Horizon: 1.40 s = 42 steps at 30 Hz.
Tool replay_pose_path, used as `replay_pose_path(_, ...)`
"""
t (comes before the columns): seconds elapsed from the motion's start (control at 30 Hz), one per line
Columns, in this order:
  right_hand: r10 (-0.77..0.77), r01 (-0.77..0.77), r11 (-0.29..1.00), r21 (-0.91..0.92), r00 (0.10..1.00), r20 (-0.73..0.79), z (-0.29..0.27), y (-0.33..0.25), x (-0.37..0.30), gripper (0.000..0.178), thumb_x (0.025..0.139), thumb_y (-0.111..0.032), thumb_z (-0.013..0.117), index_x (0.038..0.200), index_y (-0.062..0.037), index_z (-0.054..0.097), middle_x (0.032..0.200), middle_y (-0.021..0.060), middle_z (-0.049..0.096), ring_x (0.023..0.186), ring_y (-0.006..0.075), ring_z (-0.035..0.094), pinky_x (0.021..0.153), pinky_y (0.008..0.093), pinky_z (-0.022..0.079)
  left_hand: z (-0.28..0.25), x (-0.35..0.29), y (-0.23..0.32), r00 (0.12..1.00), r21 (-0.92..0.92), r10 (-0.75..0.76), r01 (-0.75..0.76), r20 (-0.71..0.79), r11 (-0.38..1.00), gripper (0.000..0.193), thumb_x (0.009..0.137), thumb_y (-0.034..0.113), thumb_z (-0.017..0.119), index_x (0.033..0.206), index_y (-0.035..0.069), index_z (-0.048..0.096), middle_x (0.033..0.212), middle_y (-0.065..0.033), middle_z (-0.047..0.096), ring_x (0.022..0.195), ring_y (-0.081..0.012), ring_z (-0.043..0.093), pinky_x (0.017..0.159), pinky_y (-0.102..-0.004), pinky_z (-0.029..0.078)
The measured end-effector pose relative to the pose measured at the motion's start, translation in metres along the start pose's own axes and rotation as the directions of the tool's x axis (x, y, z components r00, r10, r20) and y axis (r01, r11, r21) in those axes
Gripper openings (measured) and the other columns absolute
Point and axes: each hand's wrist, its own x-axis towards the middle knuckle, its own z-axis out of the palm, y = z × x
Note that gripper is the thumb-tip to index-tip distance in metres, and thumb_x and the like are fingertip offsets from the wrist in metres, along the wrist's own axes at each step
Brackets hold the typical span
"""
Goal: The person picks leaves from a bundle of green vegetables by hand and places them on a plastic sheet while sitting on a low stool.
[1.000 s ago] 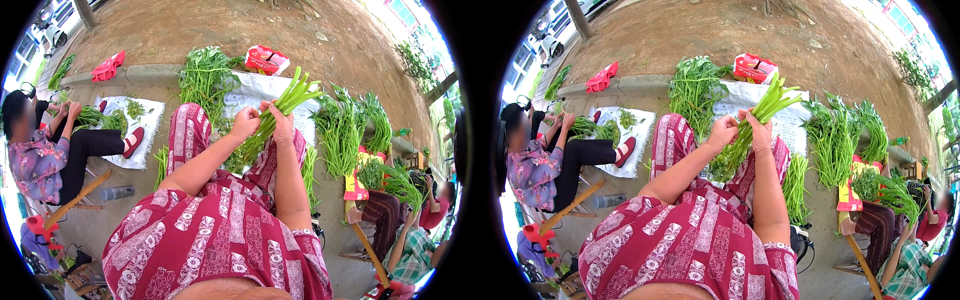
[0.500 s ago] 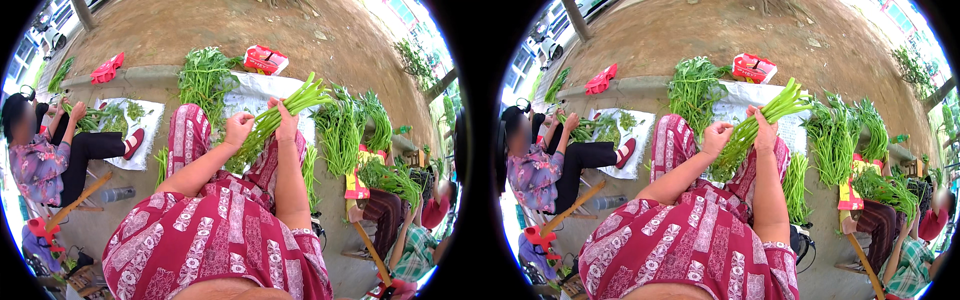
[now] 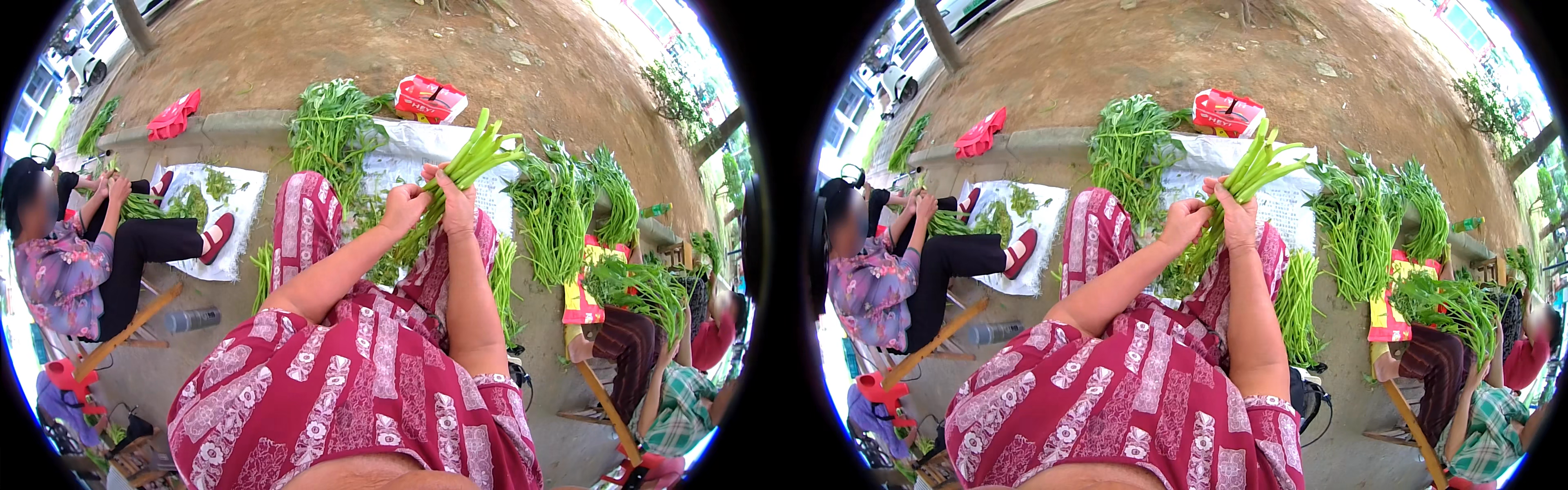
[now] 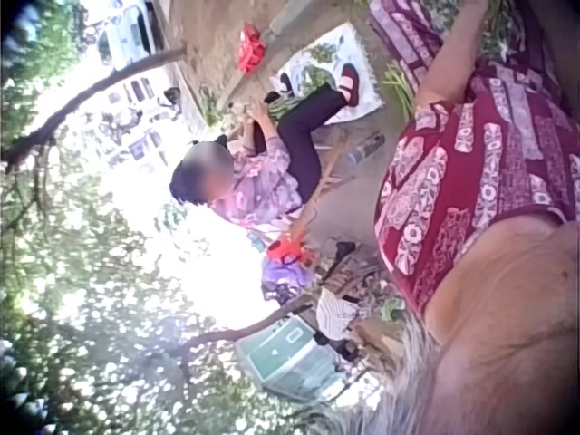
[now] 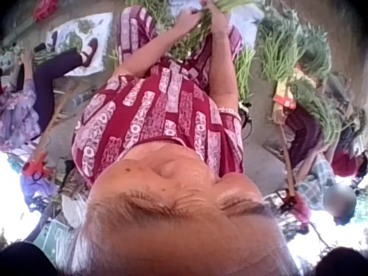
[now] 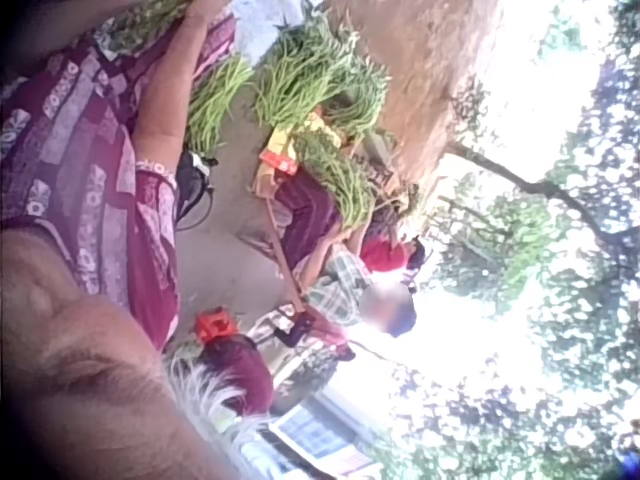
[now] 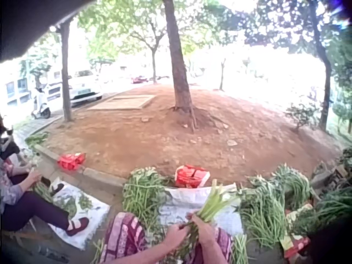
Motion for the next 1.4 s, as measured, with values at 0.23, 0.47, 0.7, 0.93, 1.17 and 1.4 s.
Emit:
replay_pose_path(0.23, 0.018, -0.018, 1.0, -0.006, 0.998, 0.056, -0.001, 0.006, -0.001, 0.013, 0.082, -0.004, 0.057, 0.095, -0.0015, 0.056, 0.093, 0.0133, 0.063, 0.087, 0.0222, 0.061, 0.08, 0.0341, 0.048, 0.003, 0.0, 0.001, 0.989, 0.084, 0.11, -0.103, -0.095, 0.991, 0.02, 0.077, 0.013, 0.056, 0.06, 0.001, 0.055, 0.053, -0.0031, 0.052, 0.037, -0.0081, 0.042, 0.033, -0.0231, 0.033)
replay_pose_path(0.47, -0.017, 0.019, 0.999, -0.034, 0.998, 0.057, -0.005, 0.014, 0.003, 0.014, 0.082, -0.003, 0.057, 0.096, -0.0017, 0.055, 0.091, 0.0126, 0.063, 0.085, 0.0211, 0.061, 0.079, 0.0335, 0.048, 0.006, 0.001, 0.002, 0.931, 0.395, 0.338, -0.263, -0.134, 0.88, 0.021, 0.068, 0.015, 0.06, 0.057, -0.002, 0.055, 0.054, -0.0135, 0.057, 0.047, -0.0198, 0.053, 0.047, -0.0329, 0.042)
replay_pose_path(0.7, -0.02, 0.044, 0.991, 0.125, 0.983, -0.18, -0.004, -0.001, 0.007, 0.015, 0.083, -0.003, 0.055, 0.097, -0.0015, 0.051, 0.09, 0.0155, 0.062, 0.082, 0.024, 0.061, 0.077, 0.0359, 0.05, -0.036, 0.015, -0.064, 0.945, 0.562, 0.266, -0.117, -0.191, 0.819, 0.019, 0.068, 0.014, 0.058, 0.055, 0.0, 0.057, 0.055, -0.0126, 0.057, 0.048, -0.0194, 0.053, 0.049, -0.0312, 0.043)
replay_pose_path(0.93, 0.074, 0.027, 0.922, 0.386, 0.967, -0.244, -0.032, -0.008, 0.013, 0.02, 0.085, -0.011, 0.051, 0.104, -0.0033, 0.046, 0.096, 0.0192, 0.059, 0.088, 0.0294, 0.058, 0.083, 0.0455, 0.047, -0.092, 0.01, -0.059, 0.849, 0.611, 0.407, -0.132, -0.337, 0.78, 0.013, 0.068, 0.013, 0.064, 0.076, 0.003, 0.063, 0.067, -0.0063, 0.058, 0.059, -0.0136, 0.054, 0.058, -0.0273, 0.045)
replay_pose_path(1.17, 0.142, -0.101, 0.925, 0.367, 0.986, -0.087, -0.026, -0.007, 0.011, 0.02, 0.085, -0.01, 0.051, 0.103, -0.0032, 0.047, 0.093, 0.0179, 0.059, 0.085, 0.029, 0.059, 0.08, 0.0462, 0.049, -0.057, 0.001, 0.026, 0.908, 0.502, 0.414, -0.388, 0.064, 0.773, 0.044, 0.065, 0.02, 0.073, 0.101, 0.001, 0.056, 0.095, -0.0111, 0.057, 0.086, -0.0205, 0.055, 0.078, -0.0308, 0.044)
replay_pose_path(1.4, 0.172, -0.159, 0.929, 0.333, 0.985, -0.01, -0.025, -0.005, 0.009, 0.02, 0.082, -0.009, 0.054, 0.101, -0.0025, 0.049, 0.089, 0.0161, 0.06, 0.079, 0.0263, 0.06, 0.076, 0.0466, 0.051, -0.012, 0.007, -0.007, 0.849, 0.116, 0.079, -0.163, 0.523, 0.98, 0.043, 0.072, 0.019, 0.071, 0.107, 0.001, 0.053, 0.098, -0.0042, 0.059, 0.089, -0.0096, 0.054, 0.081, -0.0272, 0.044)
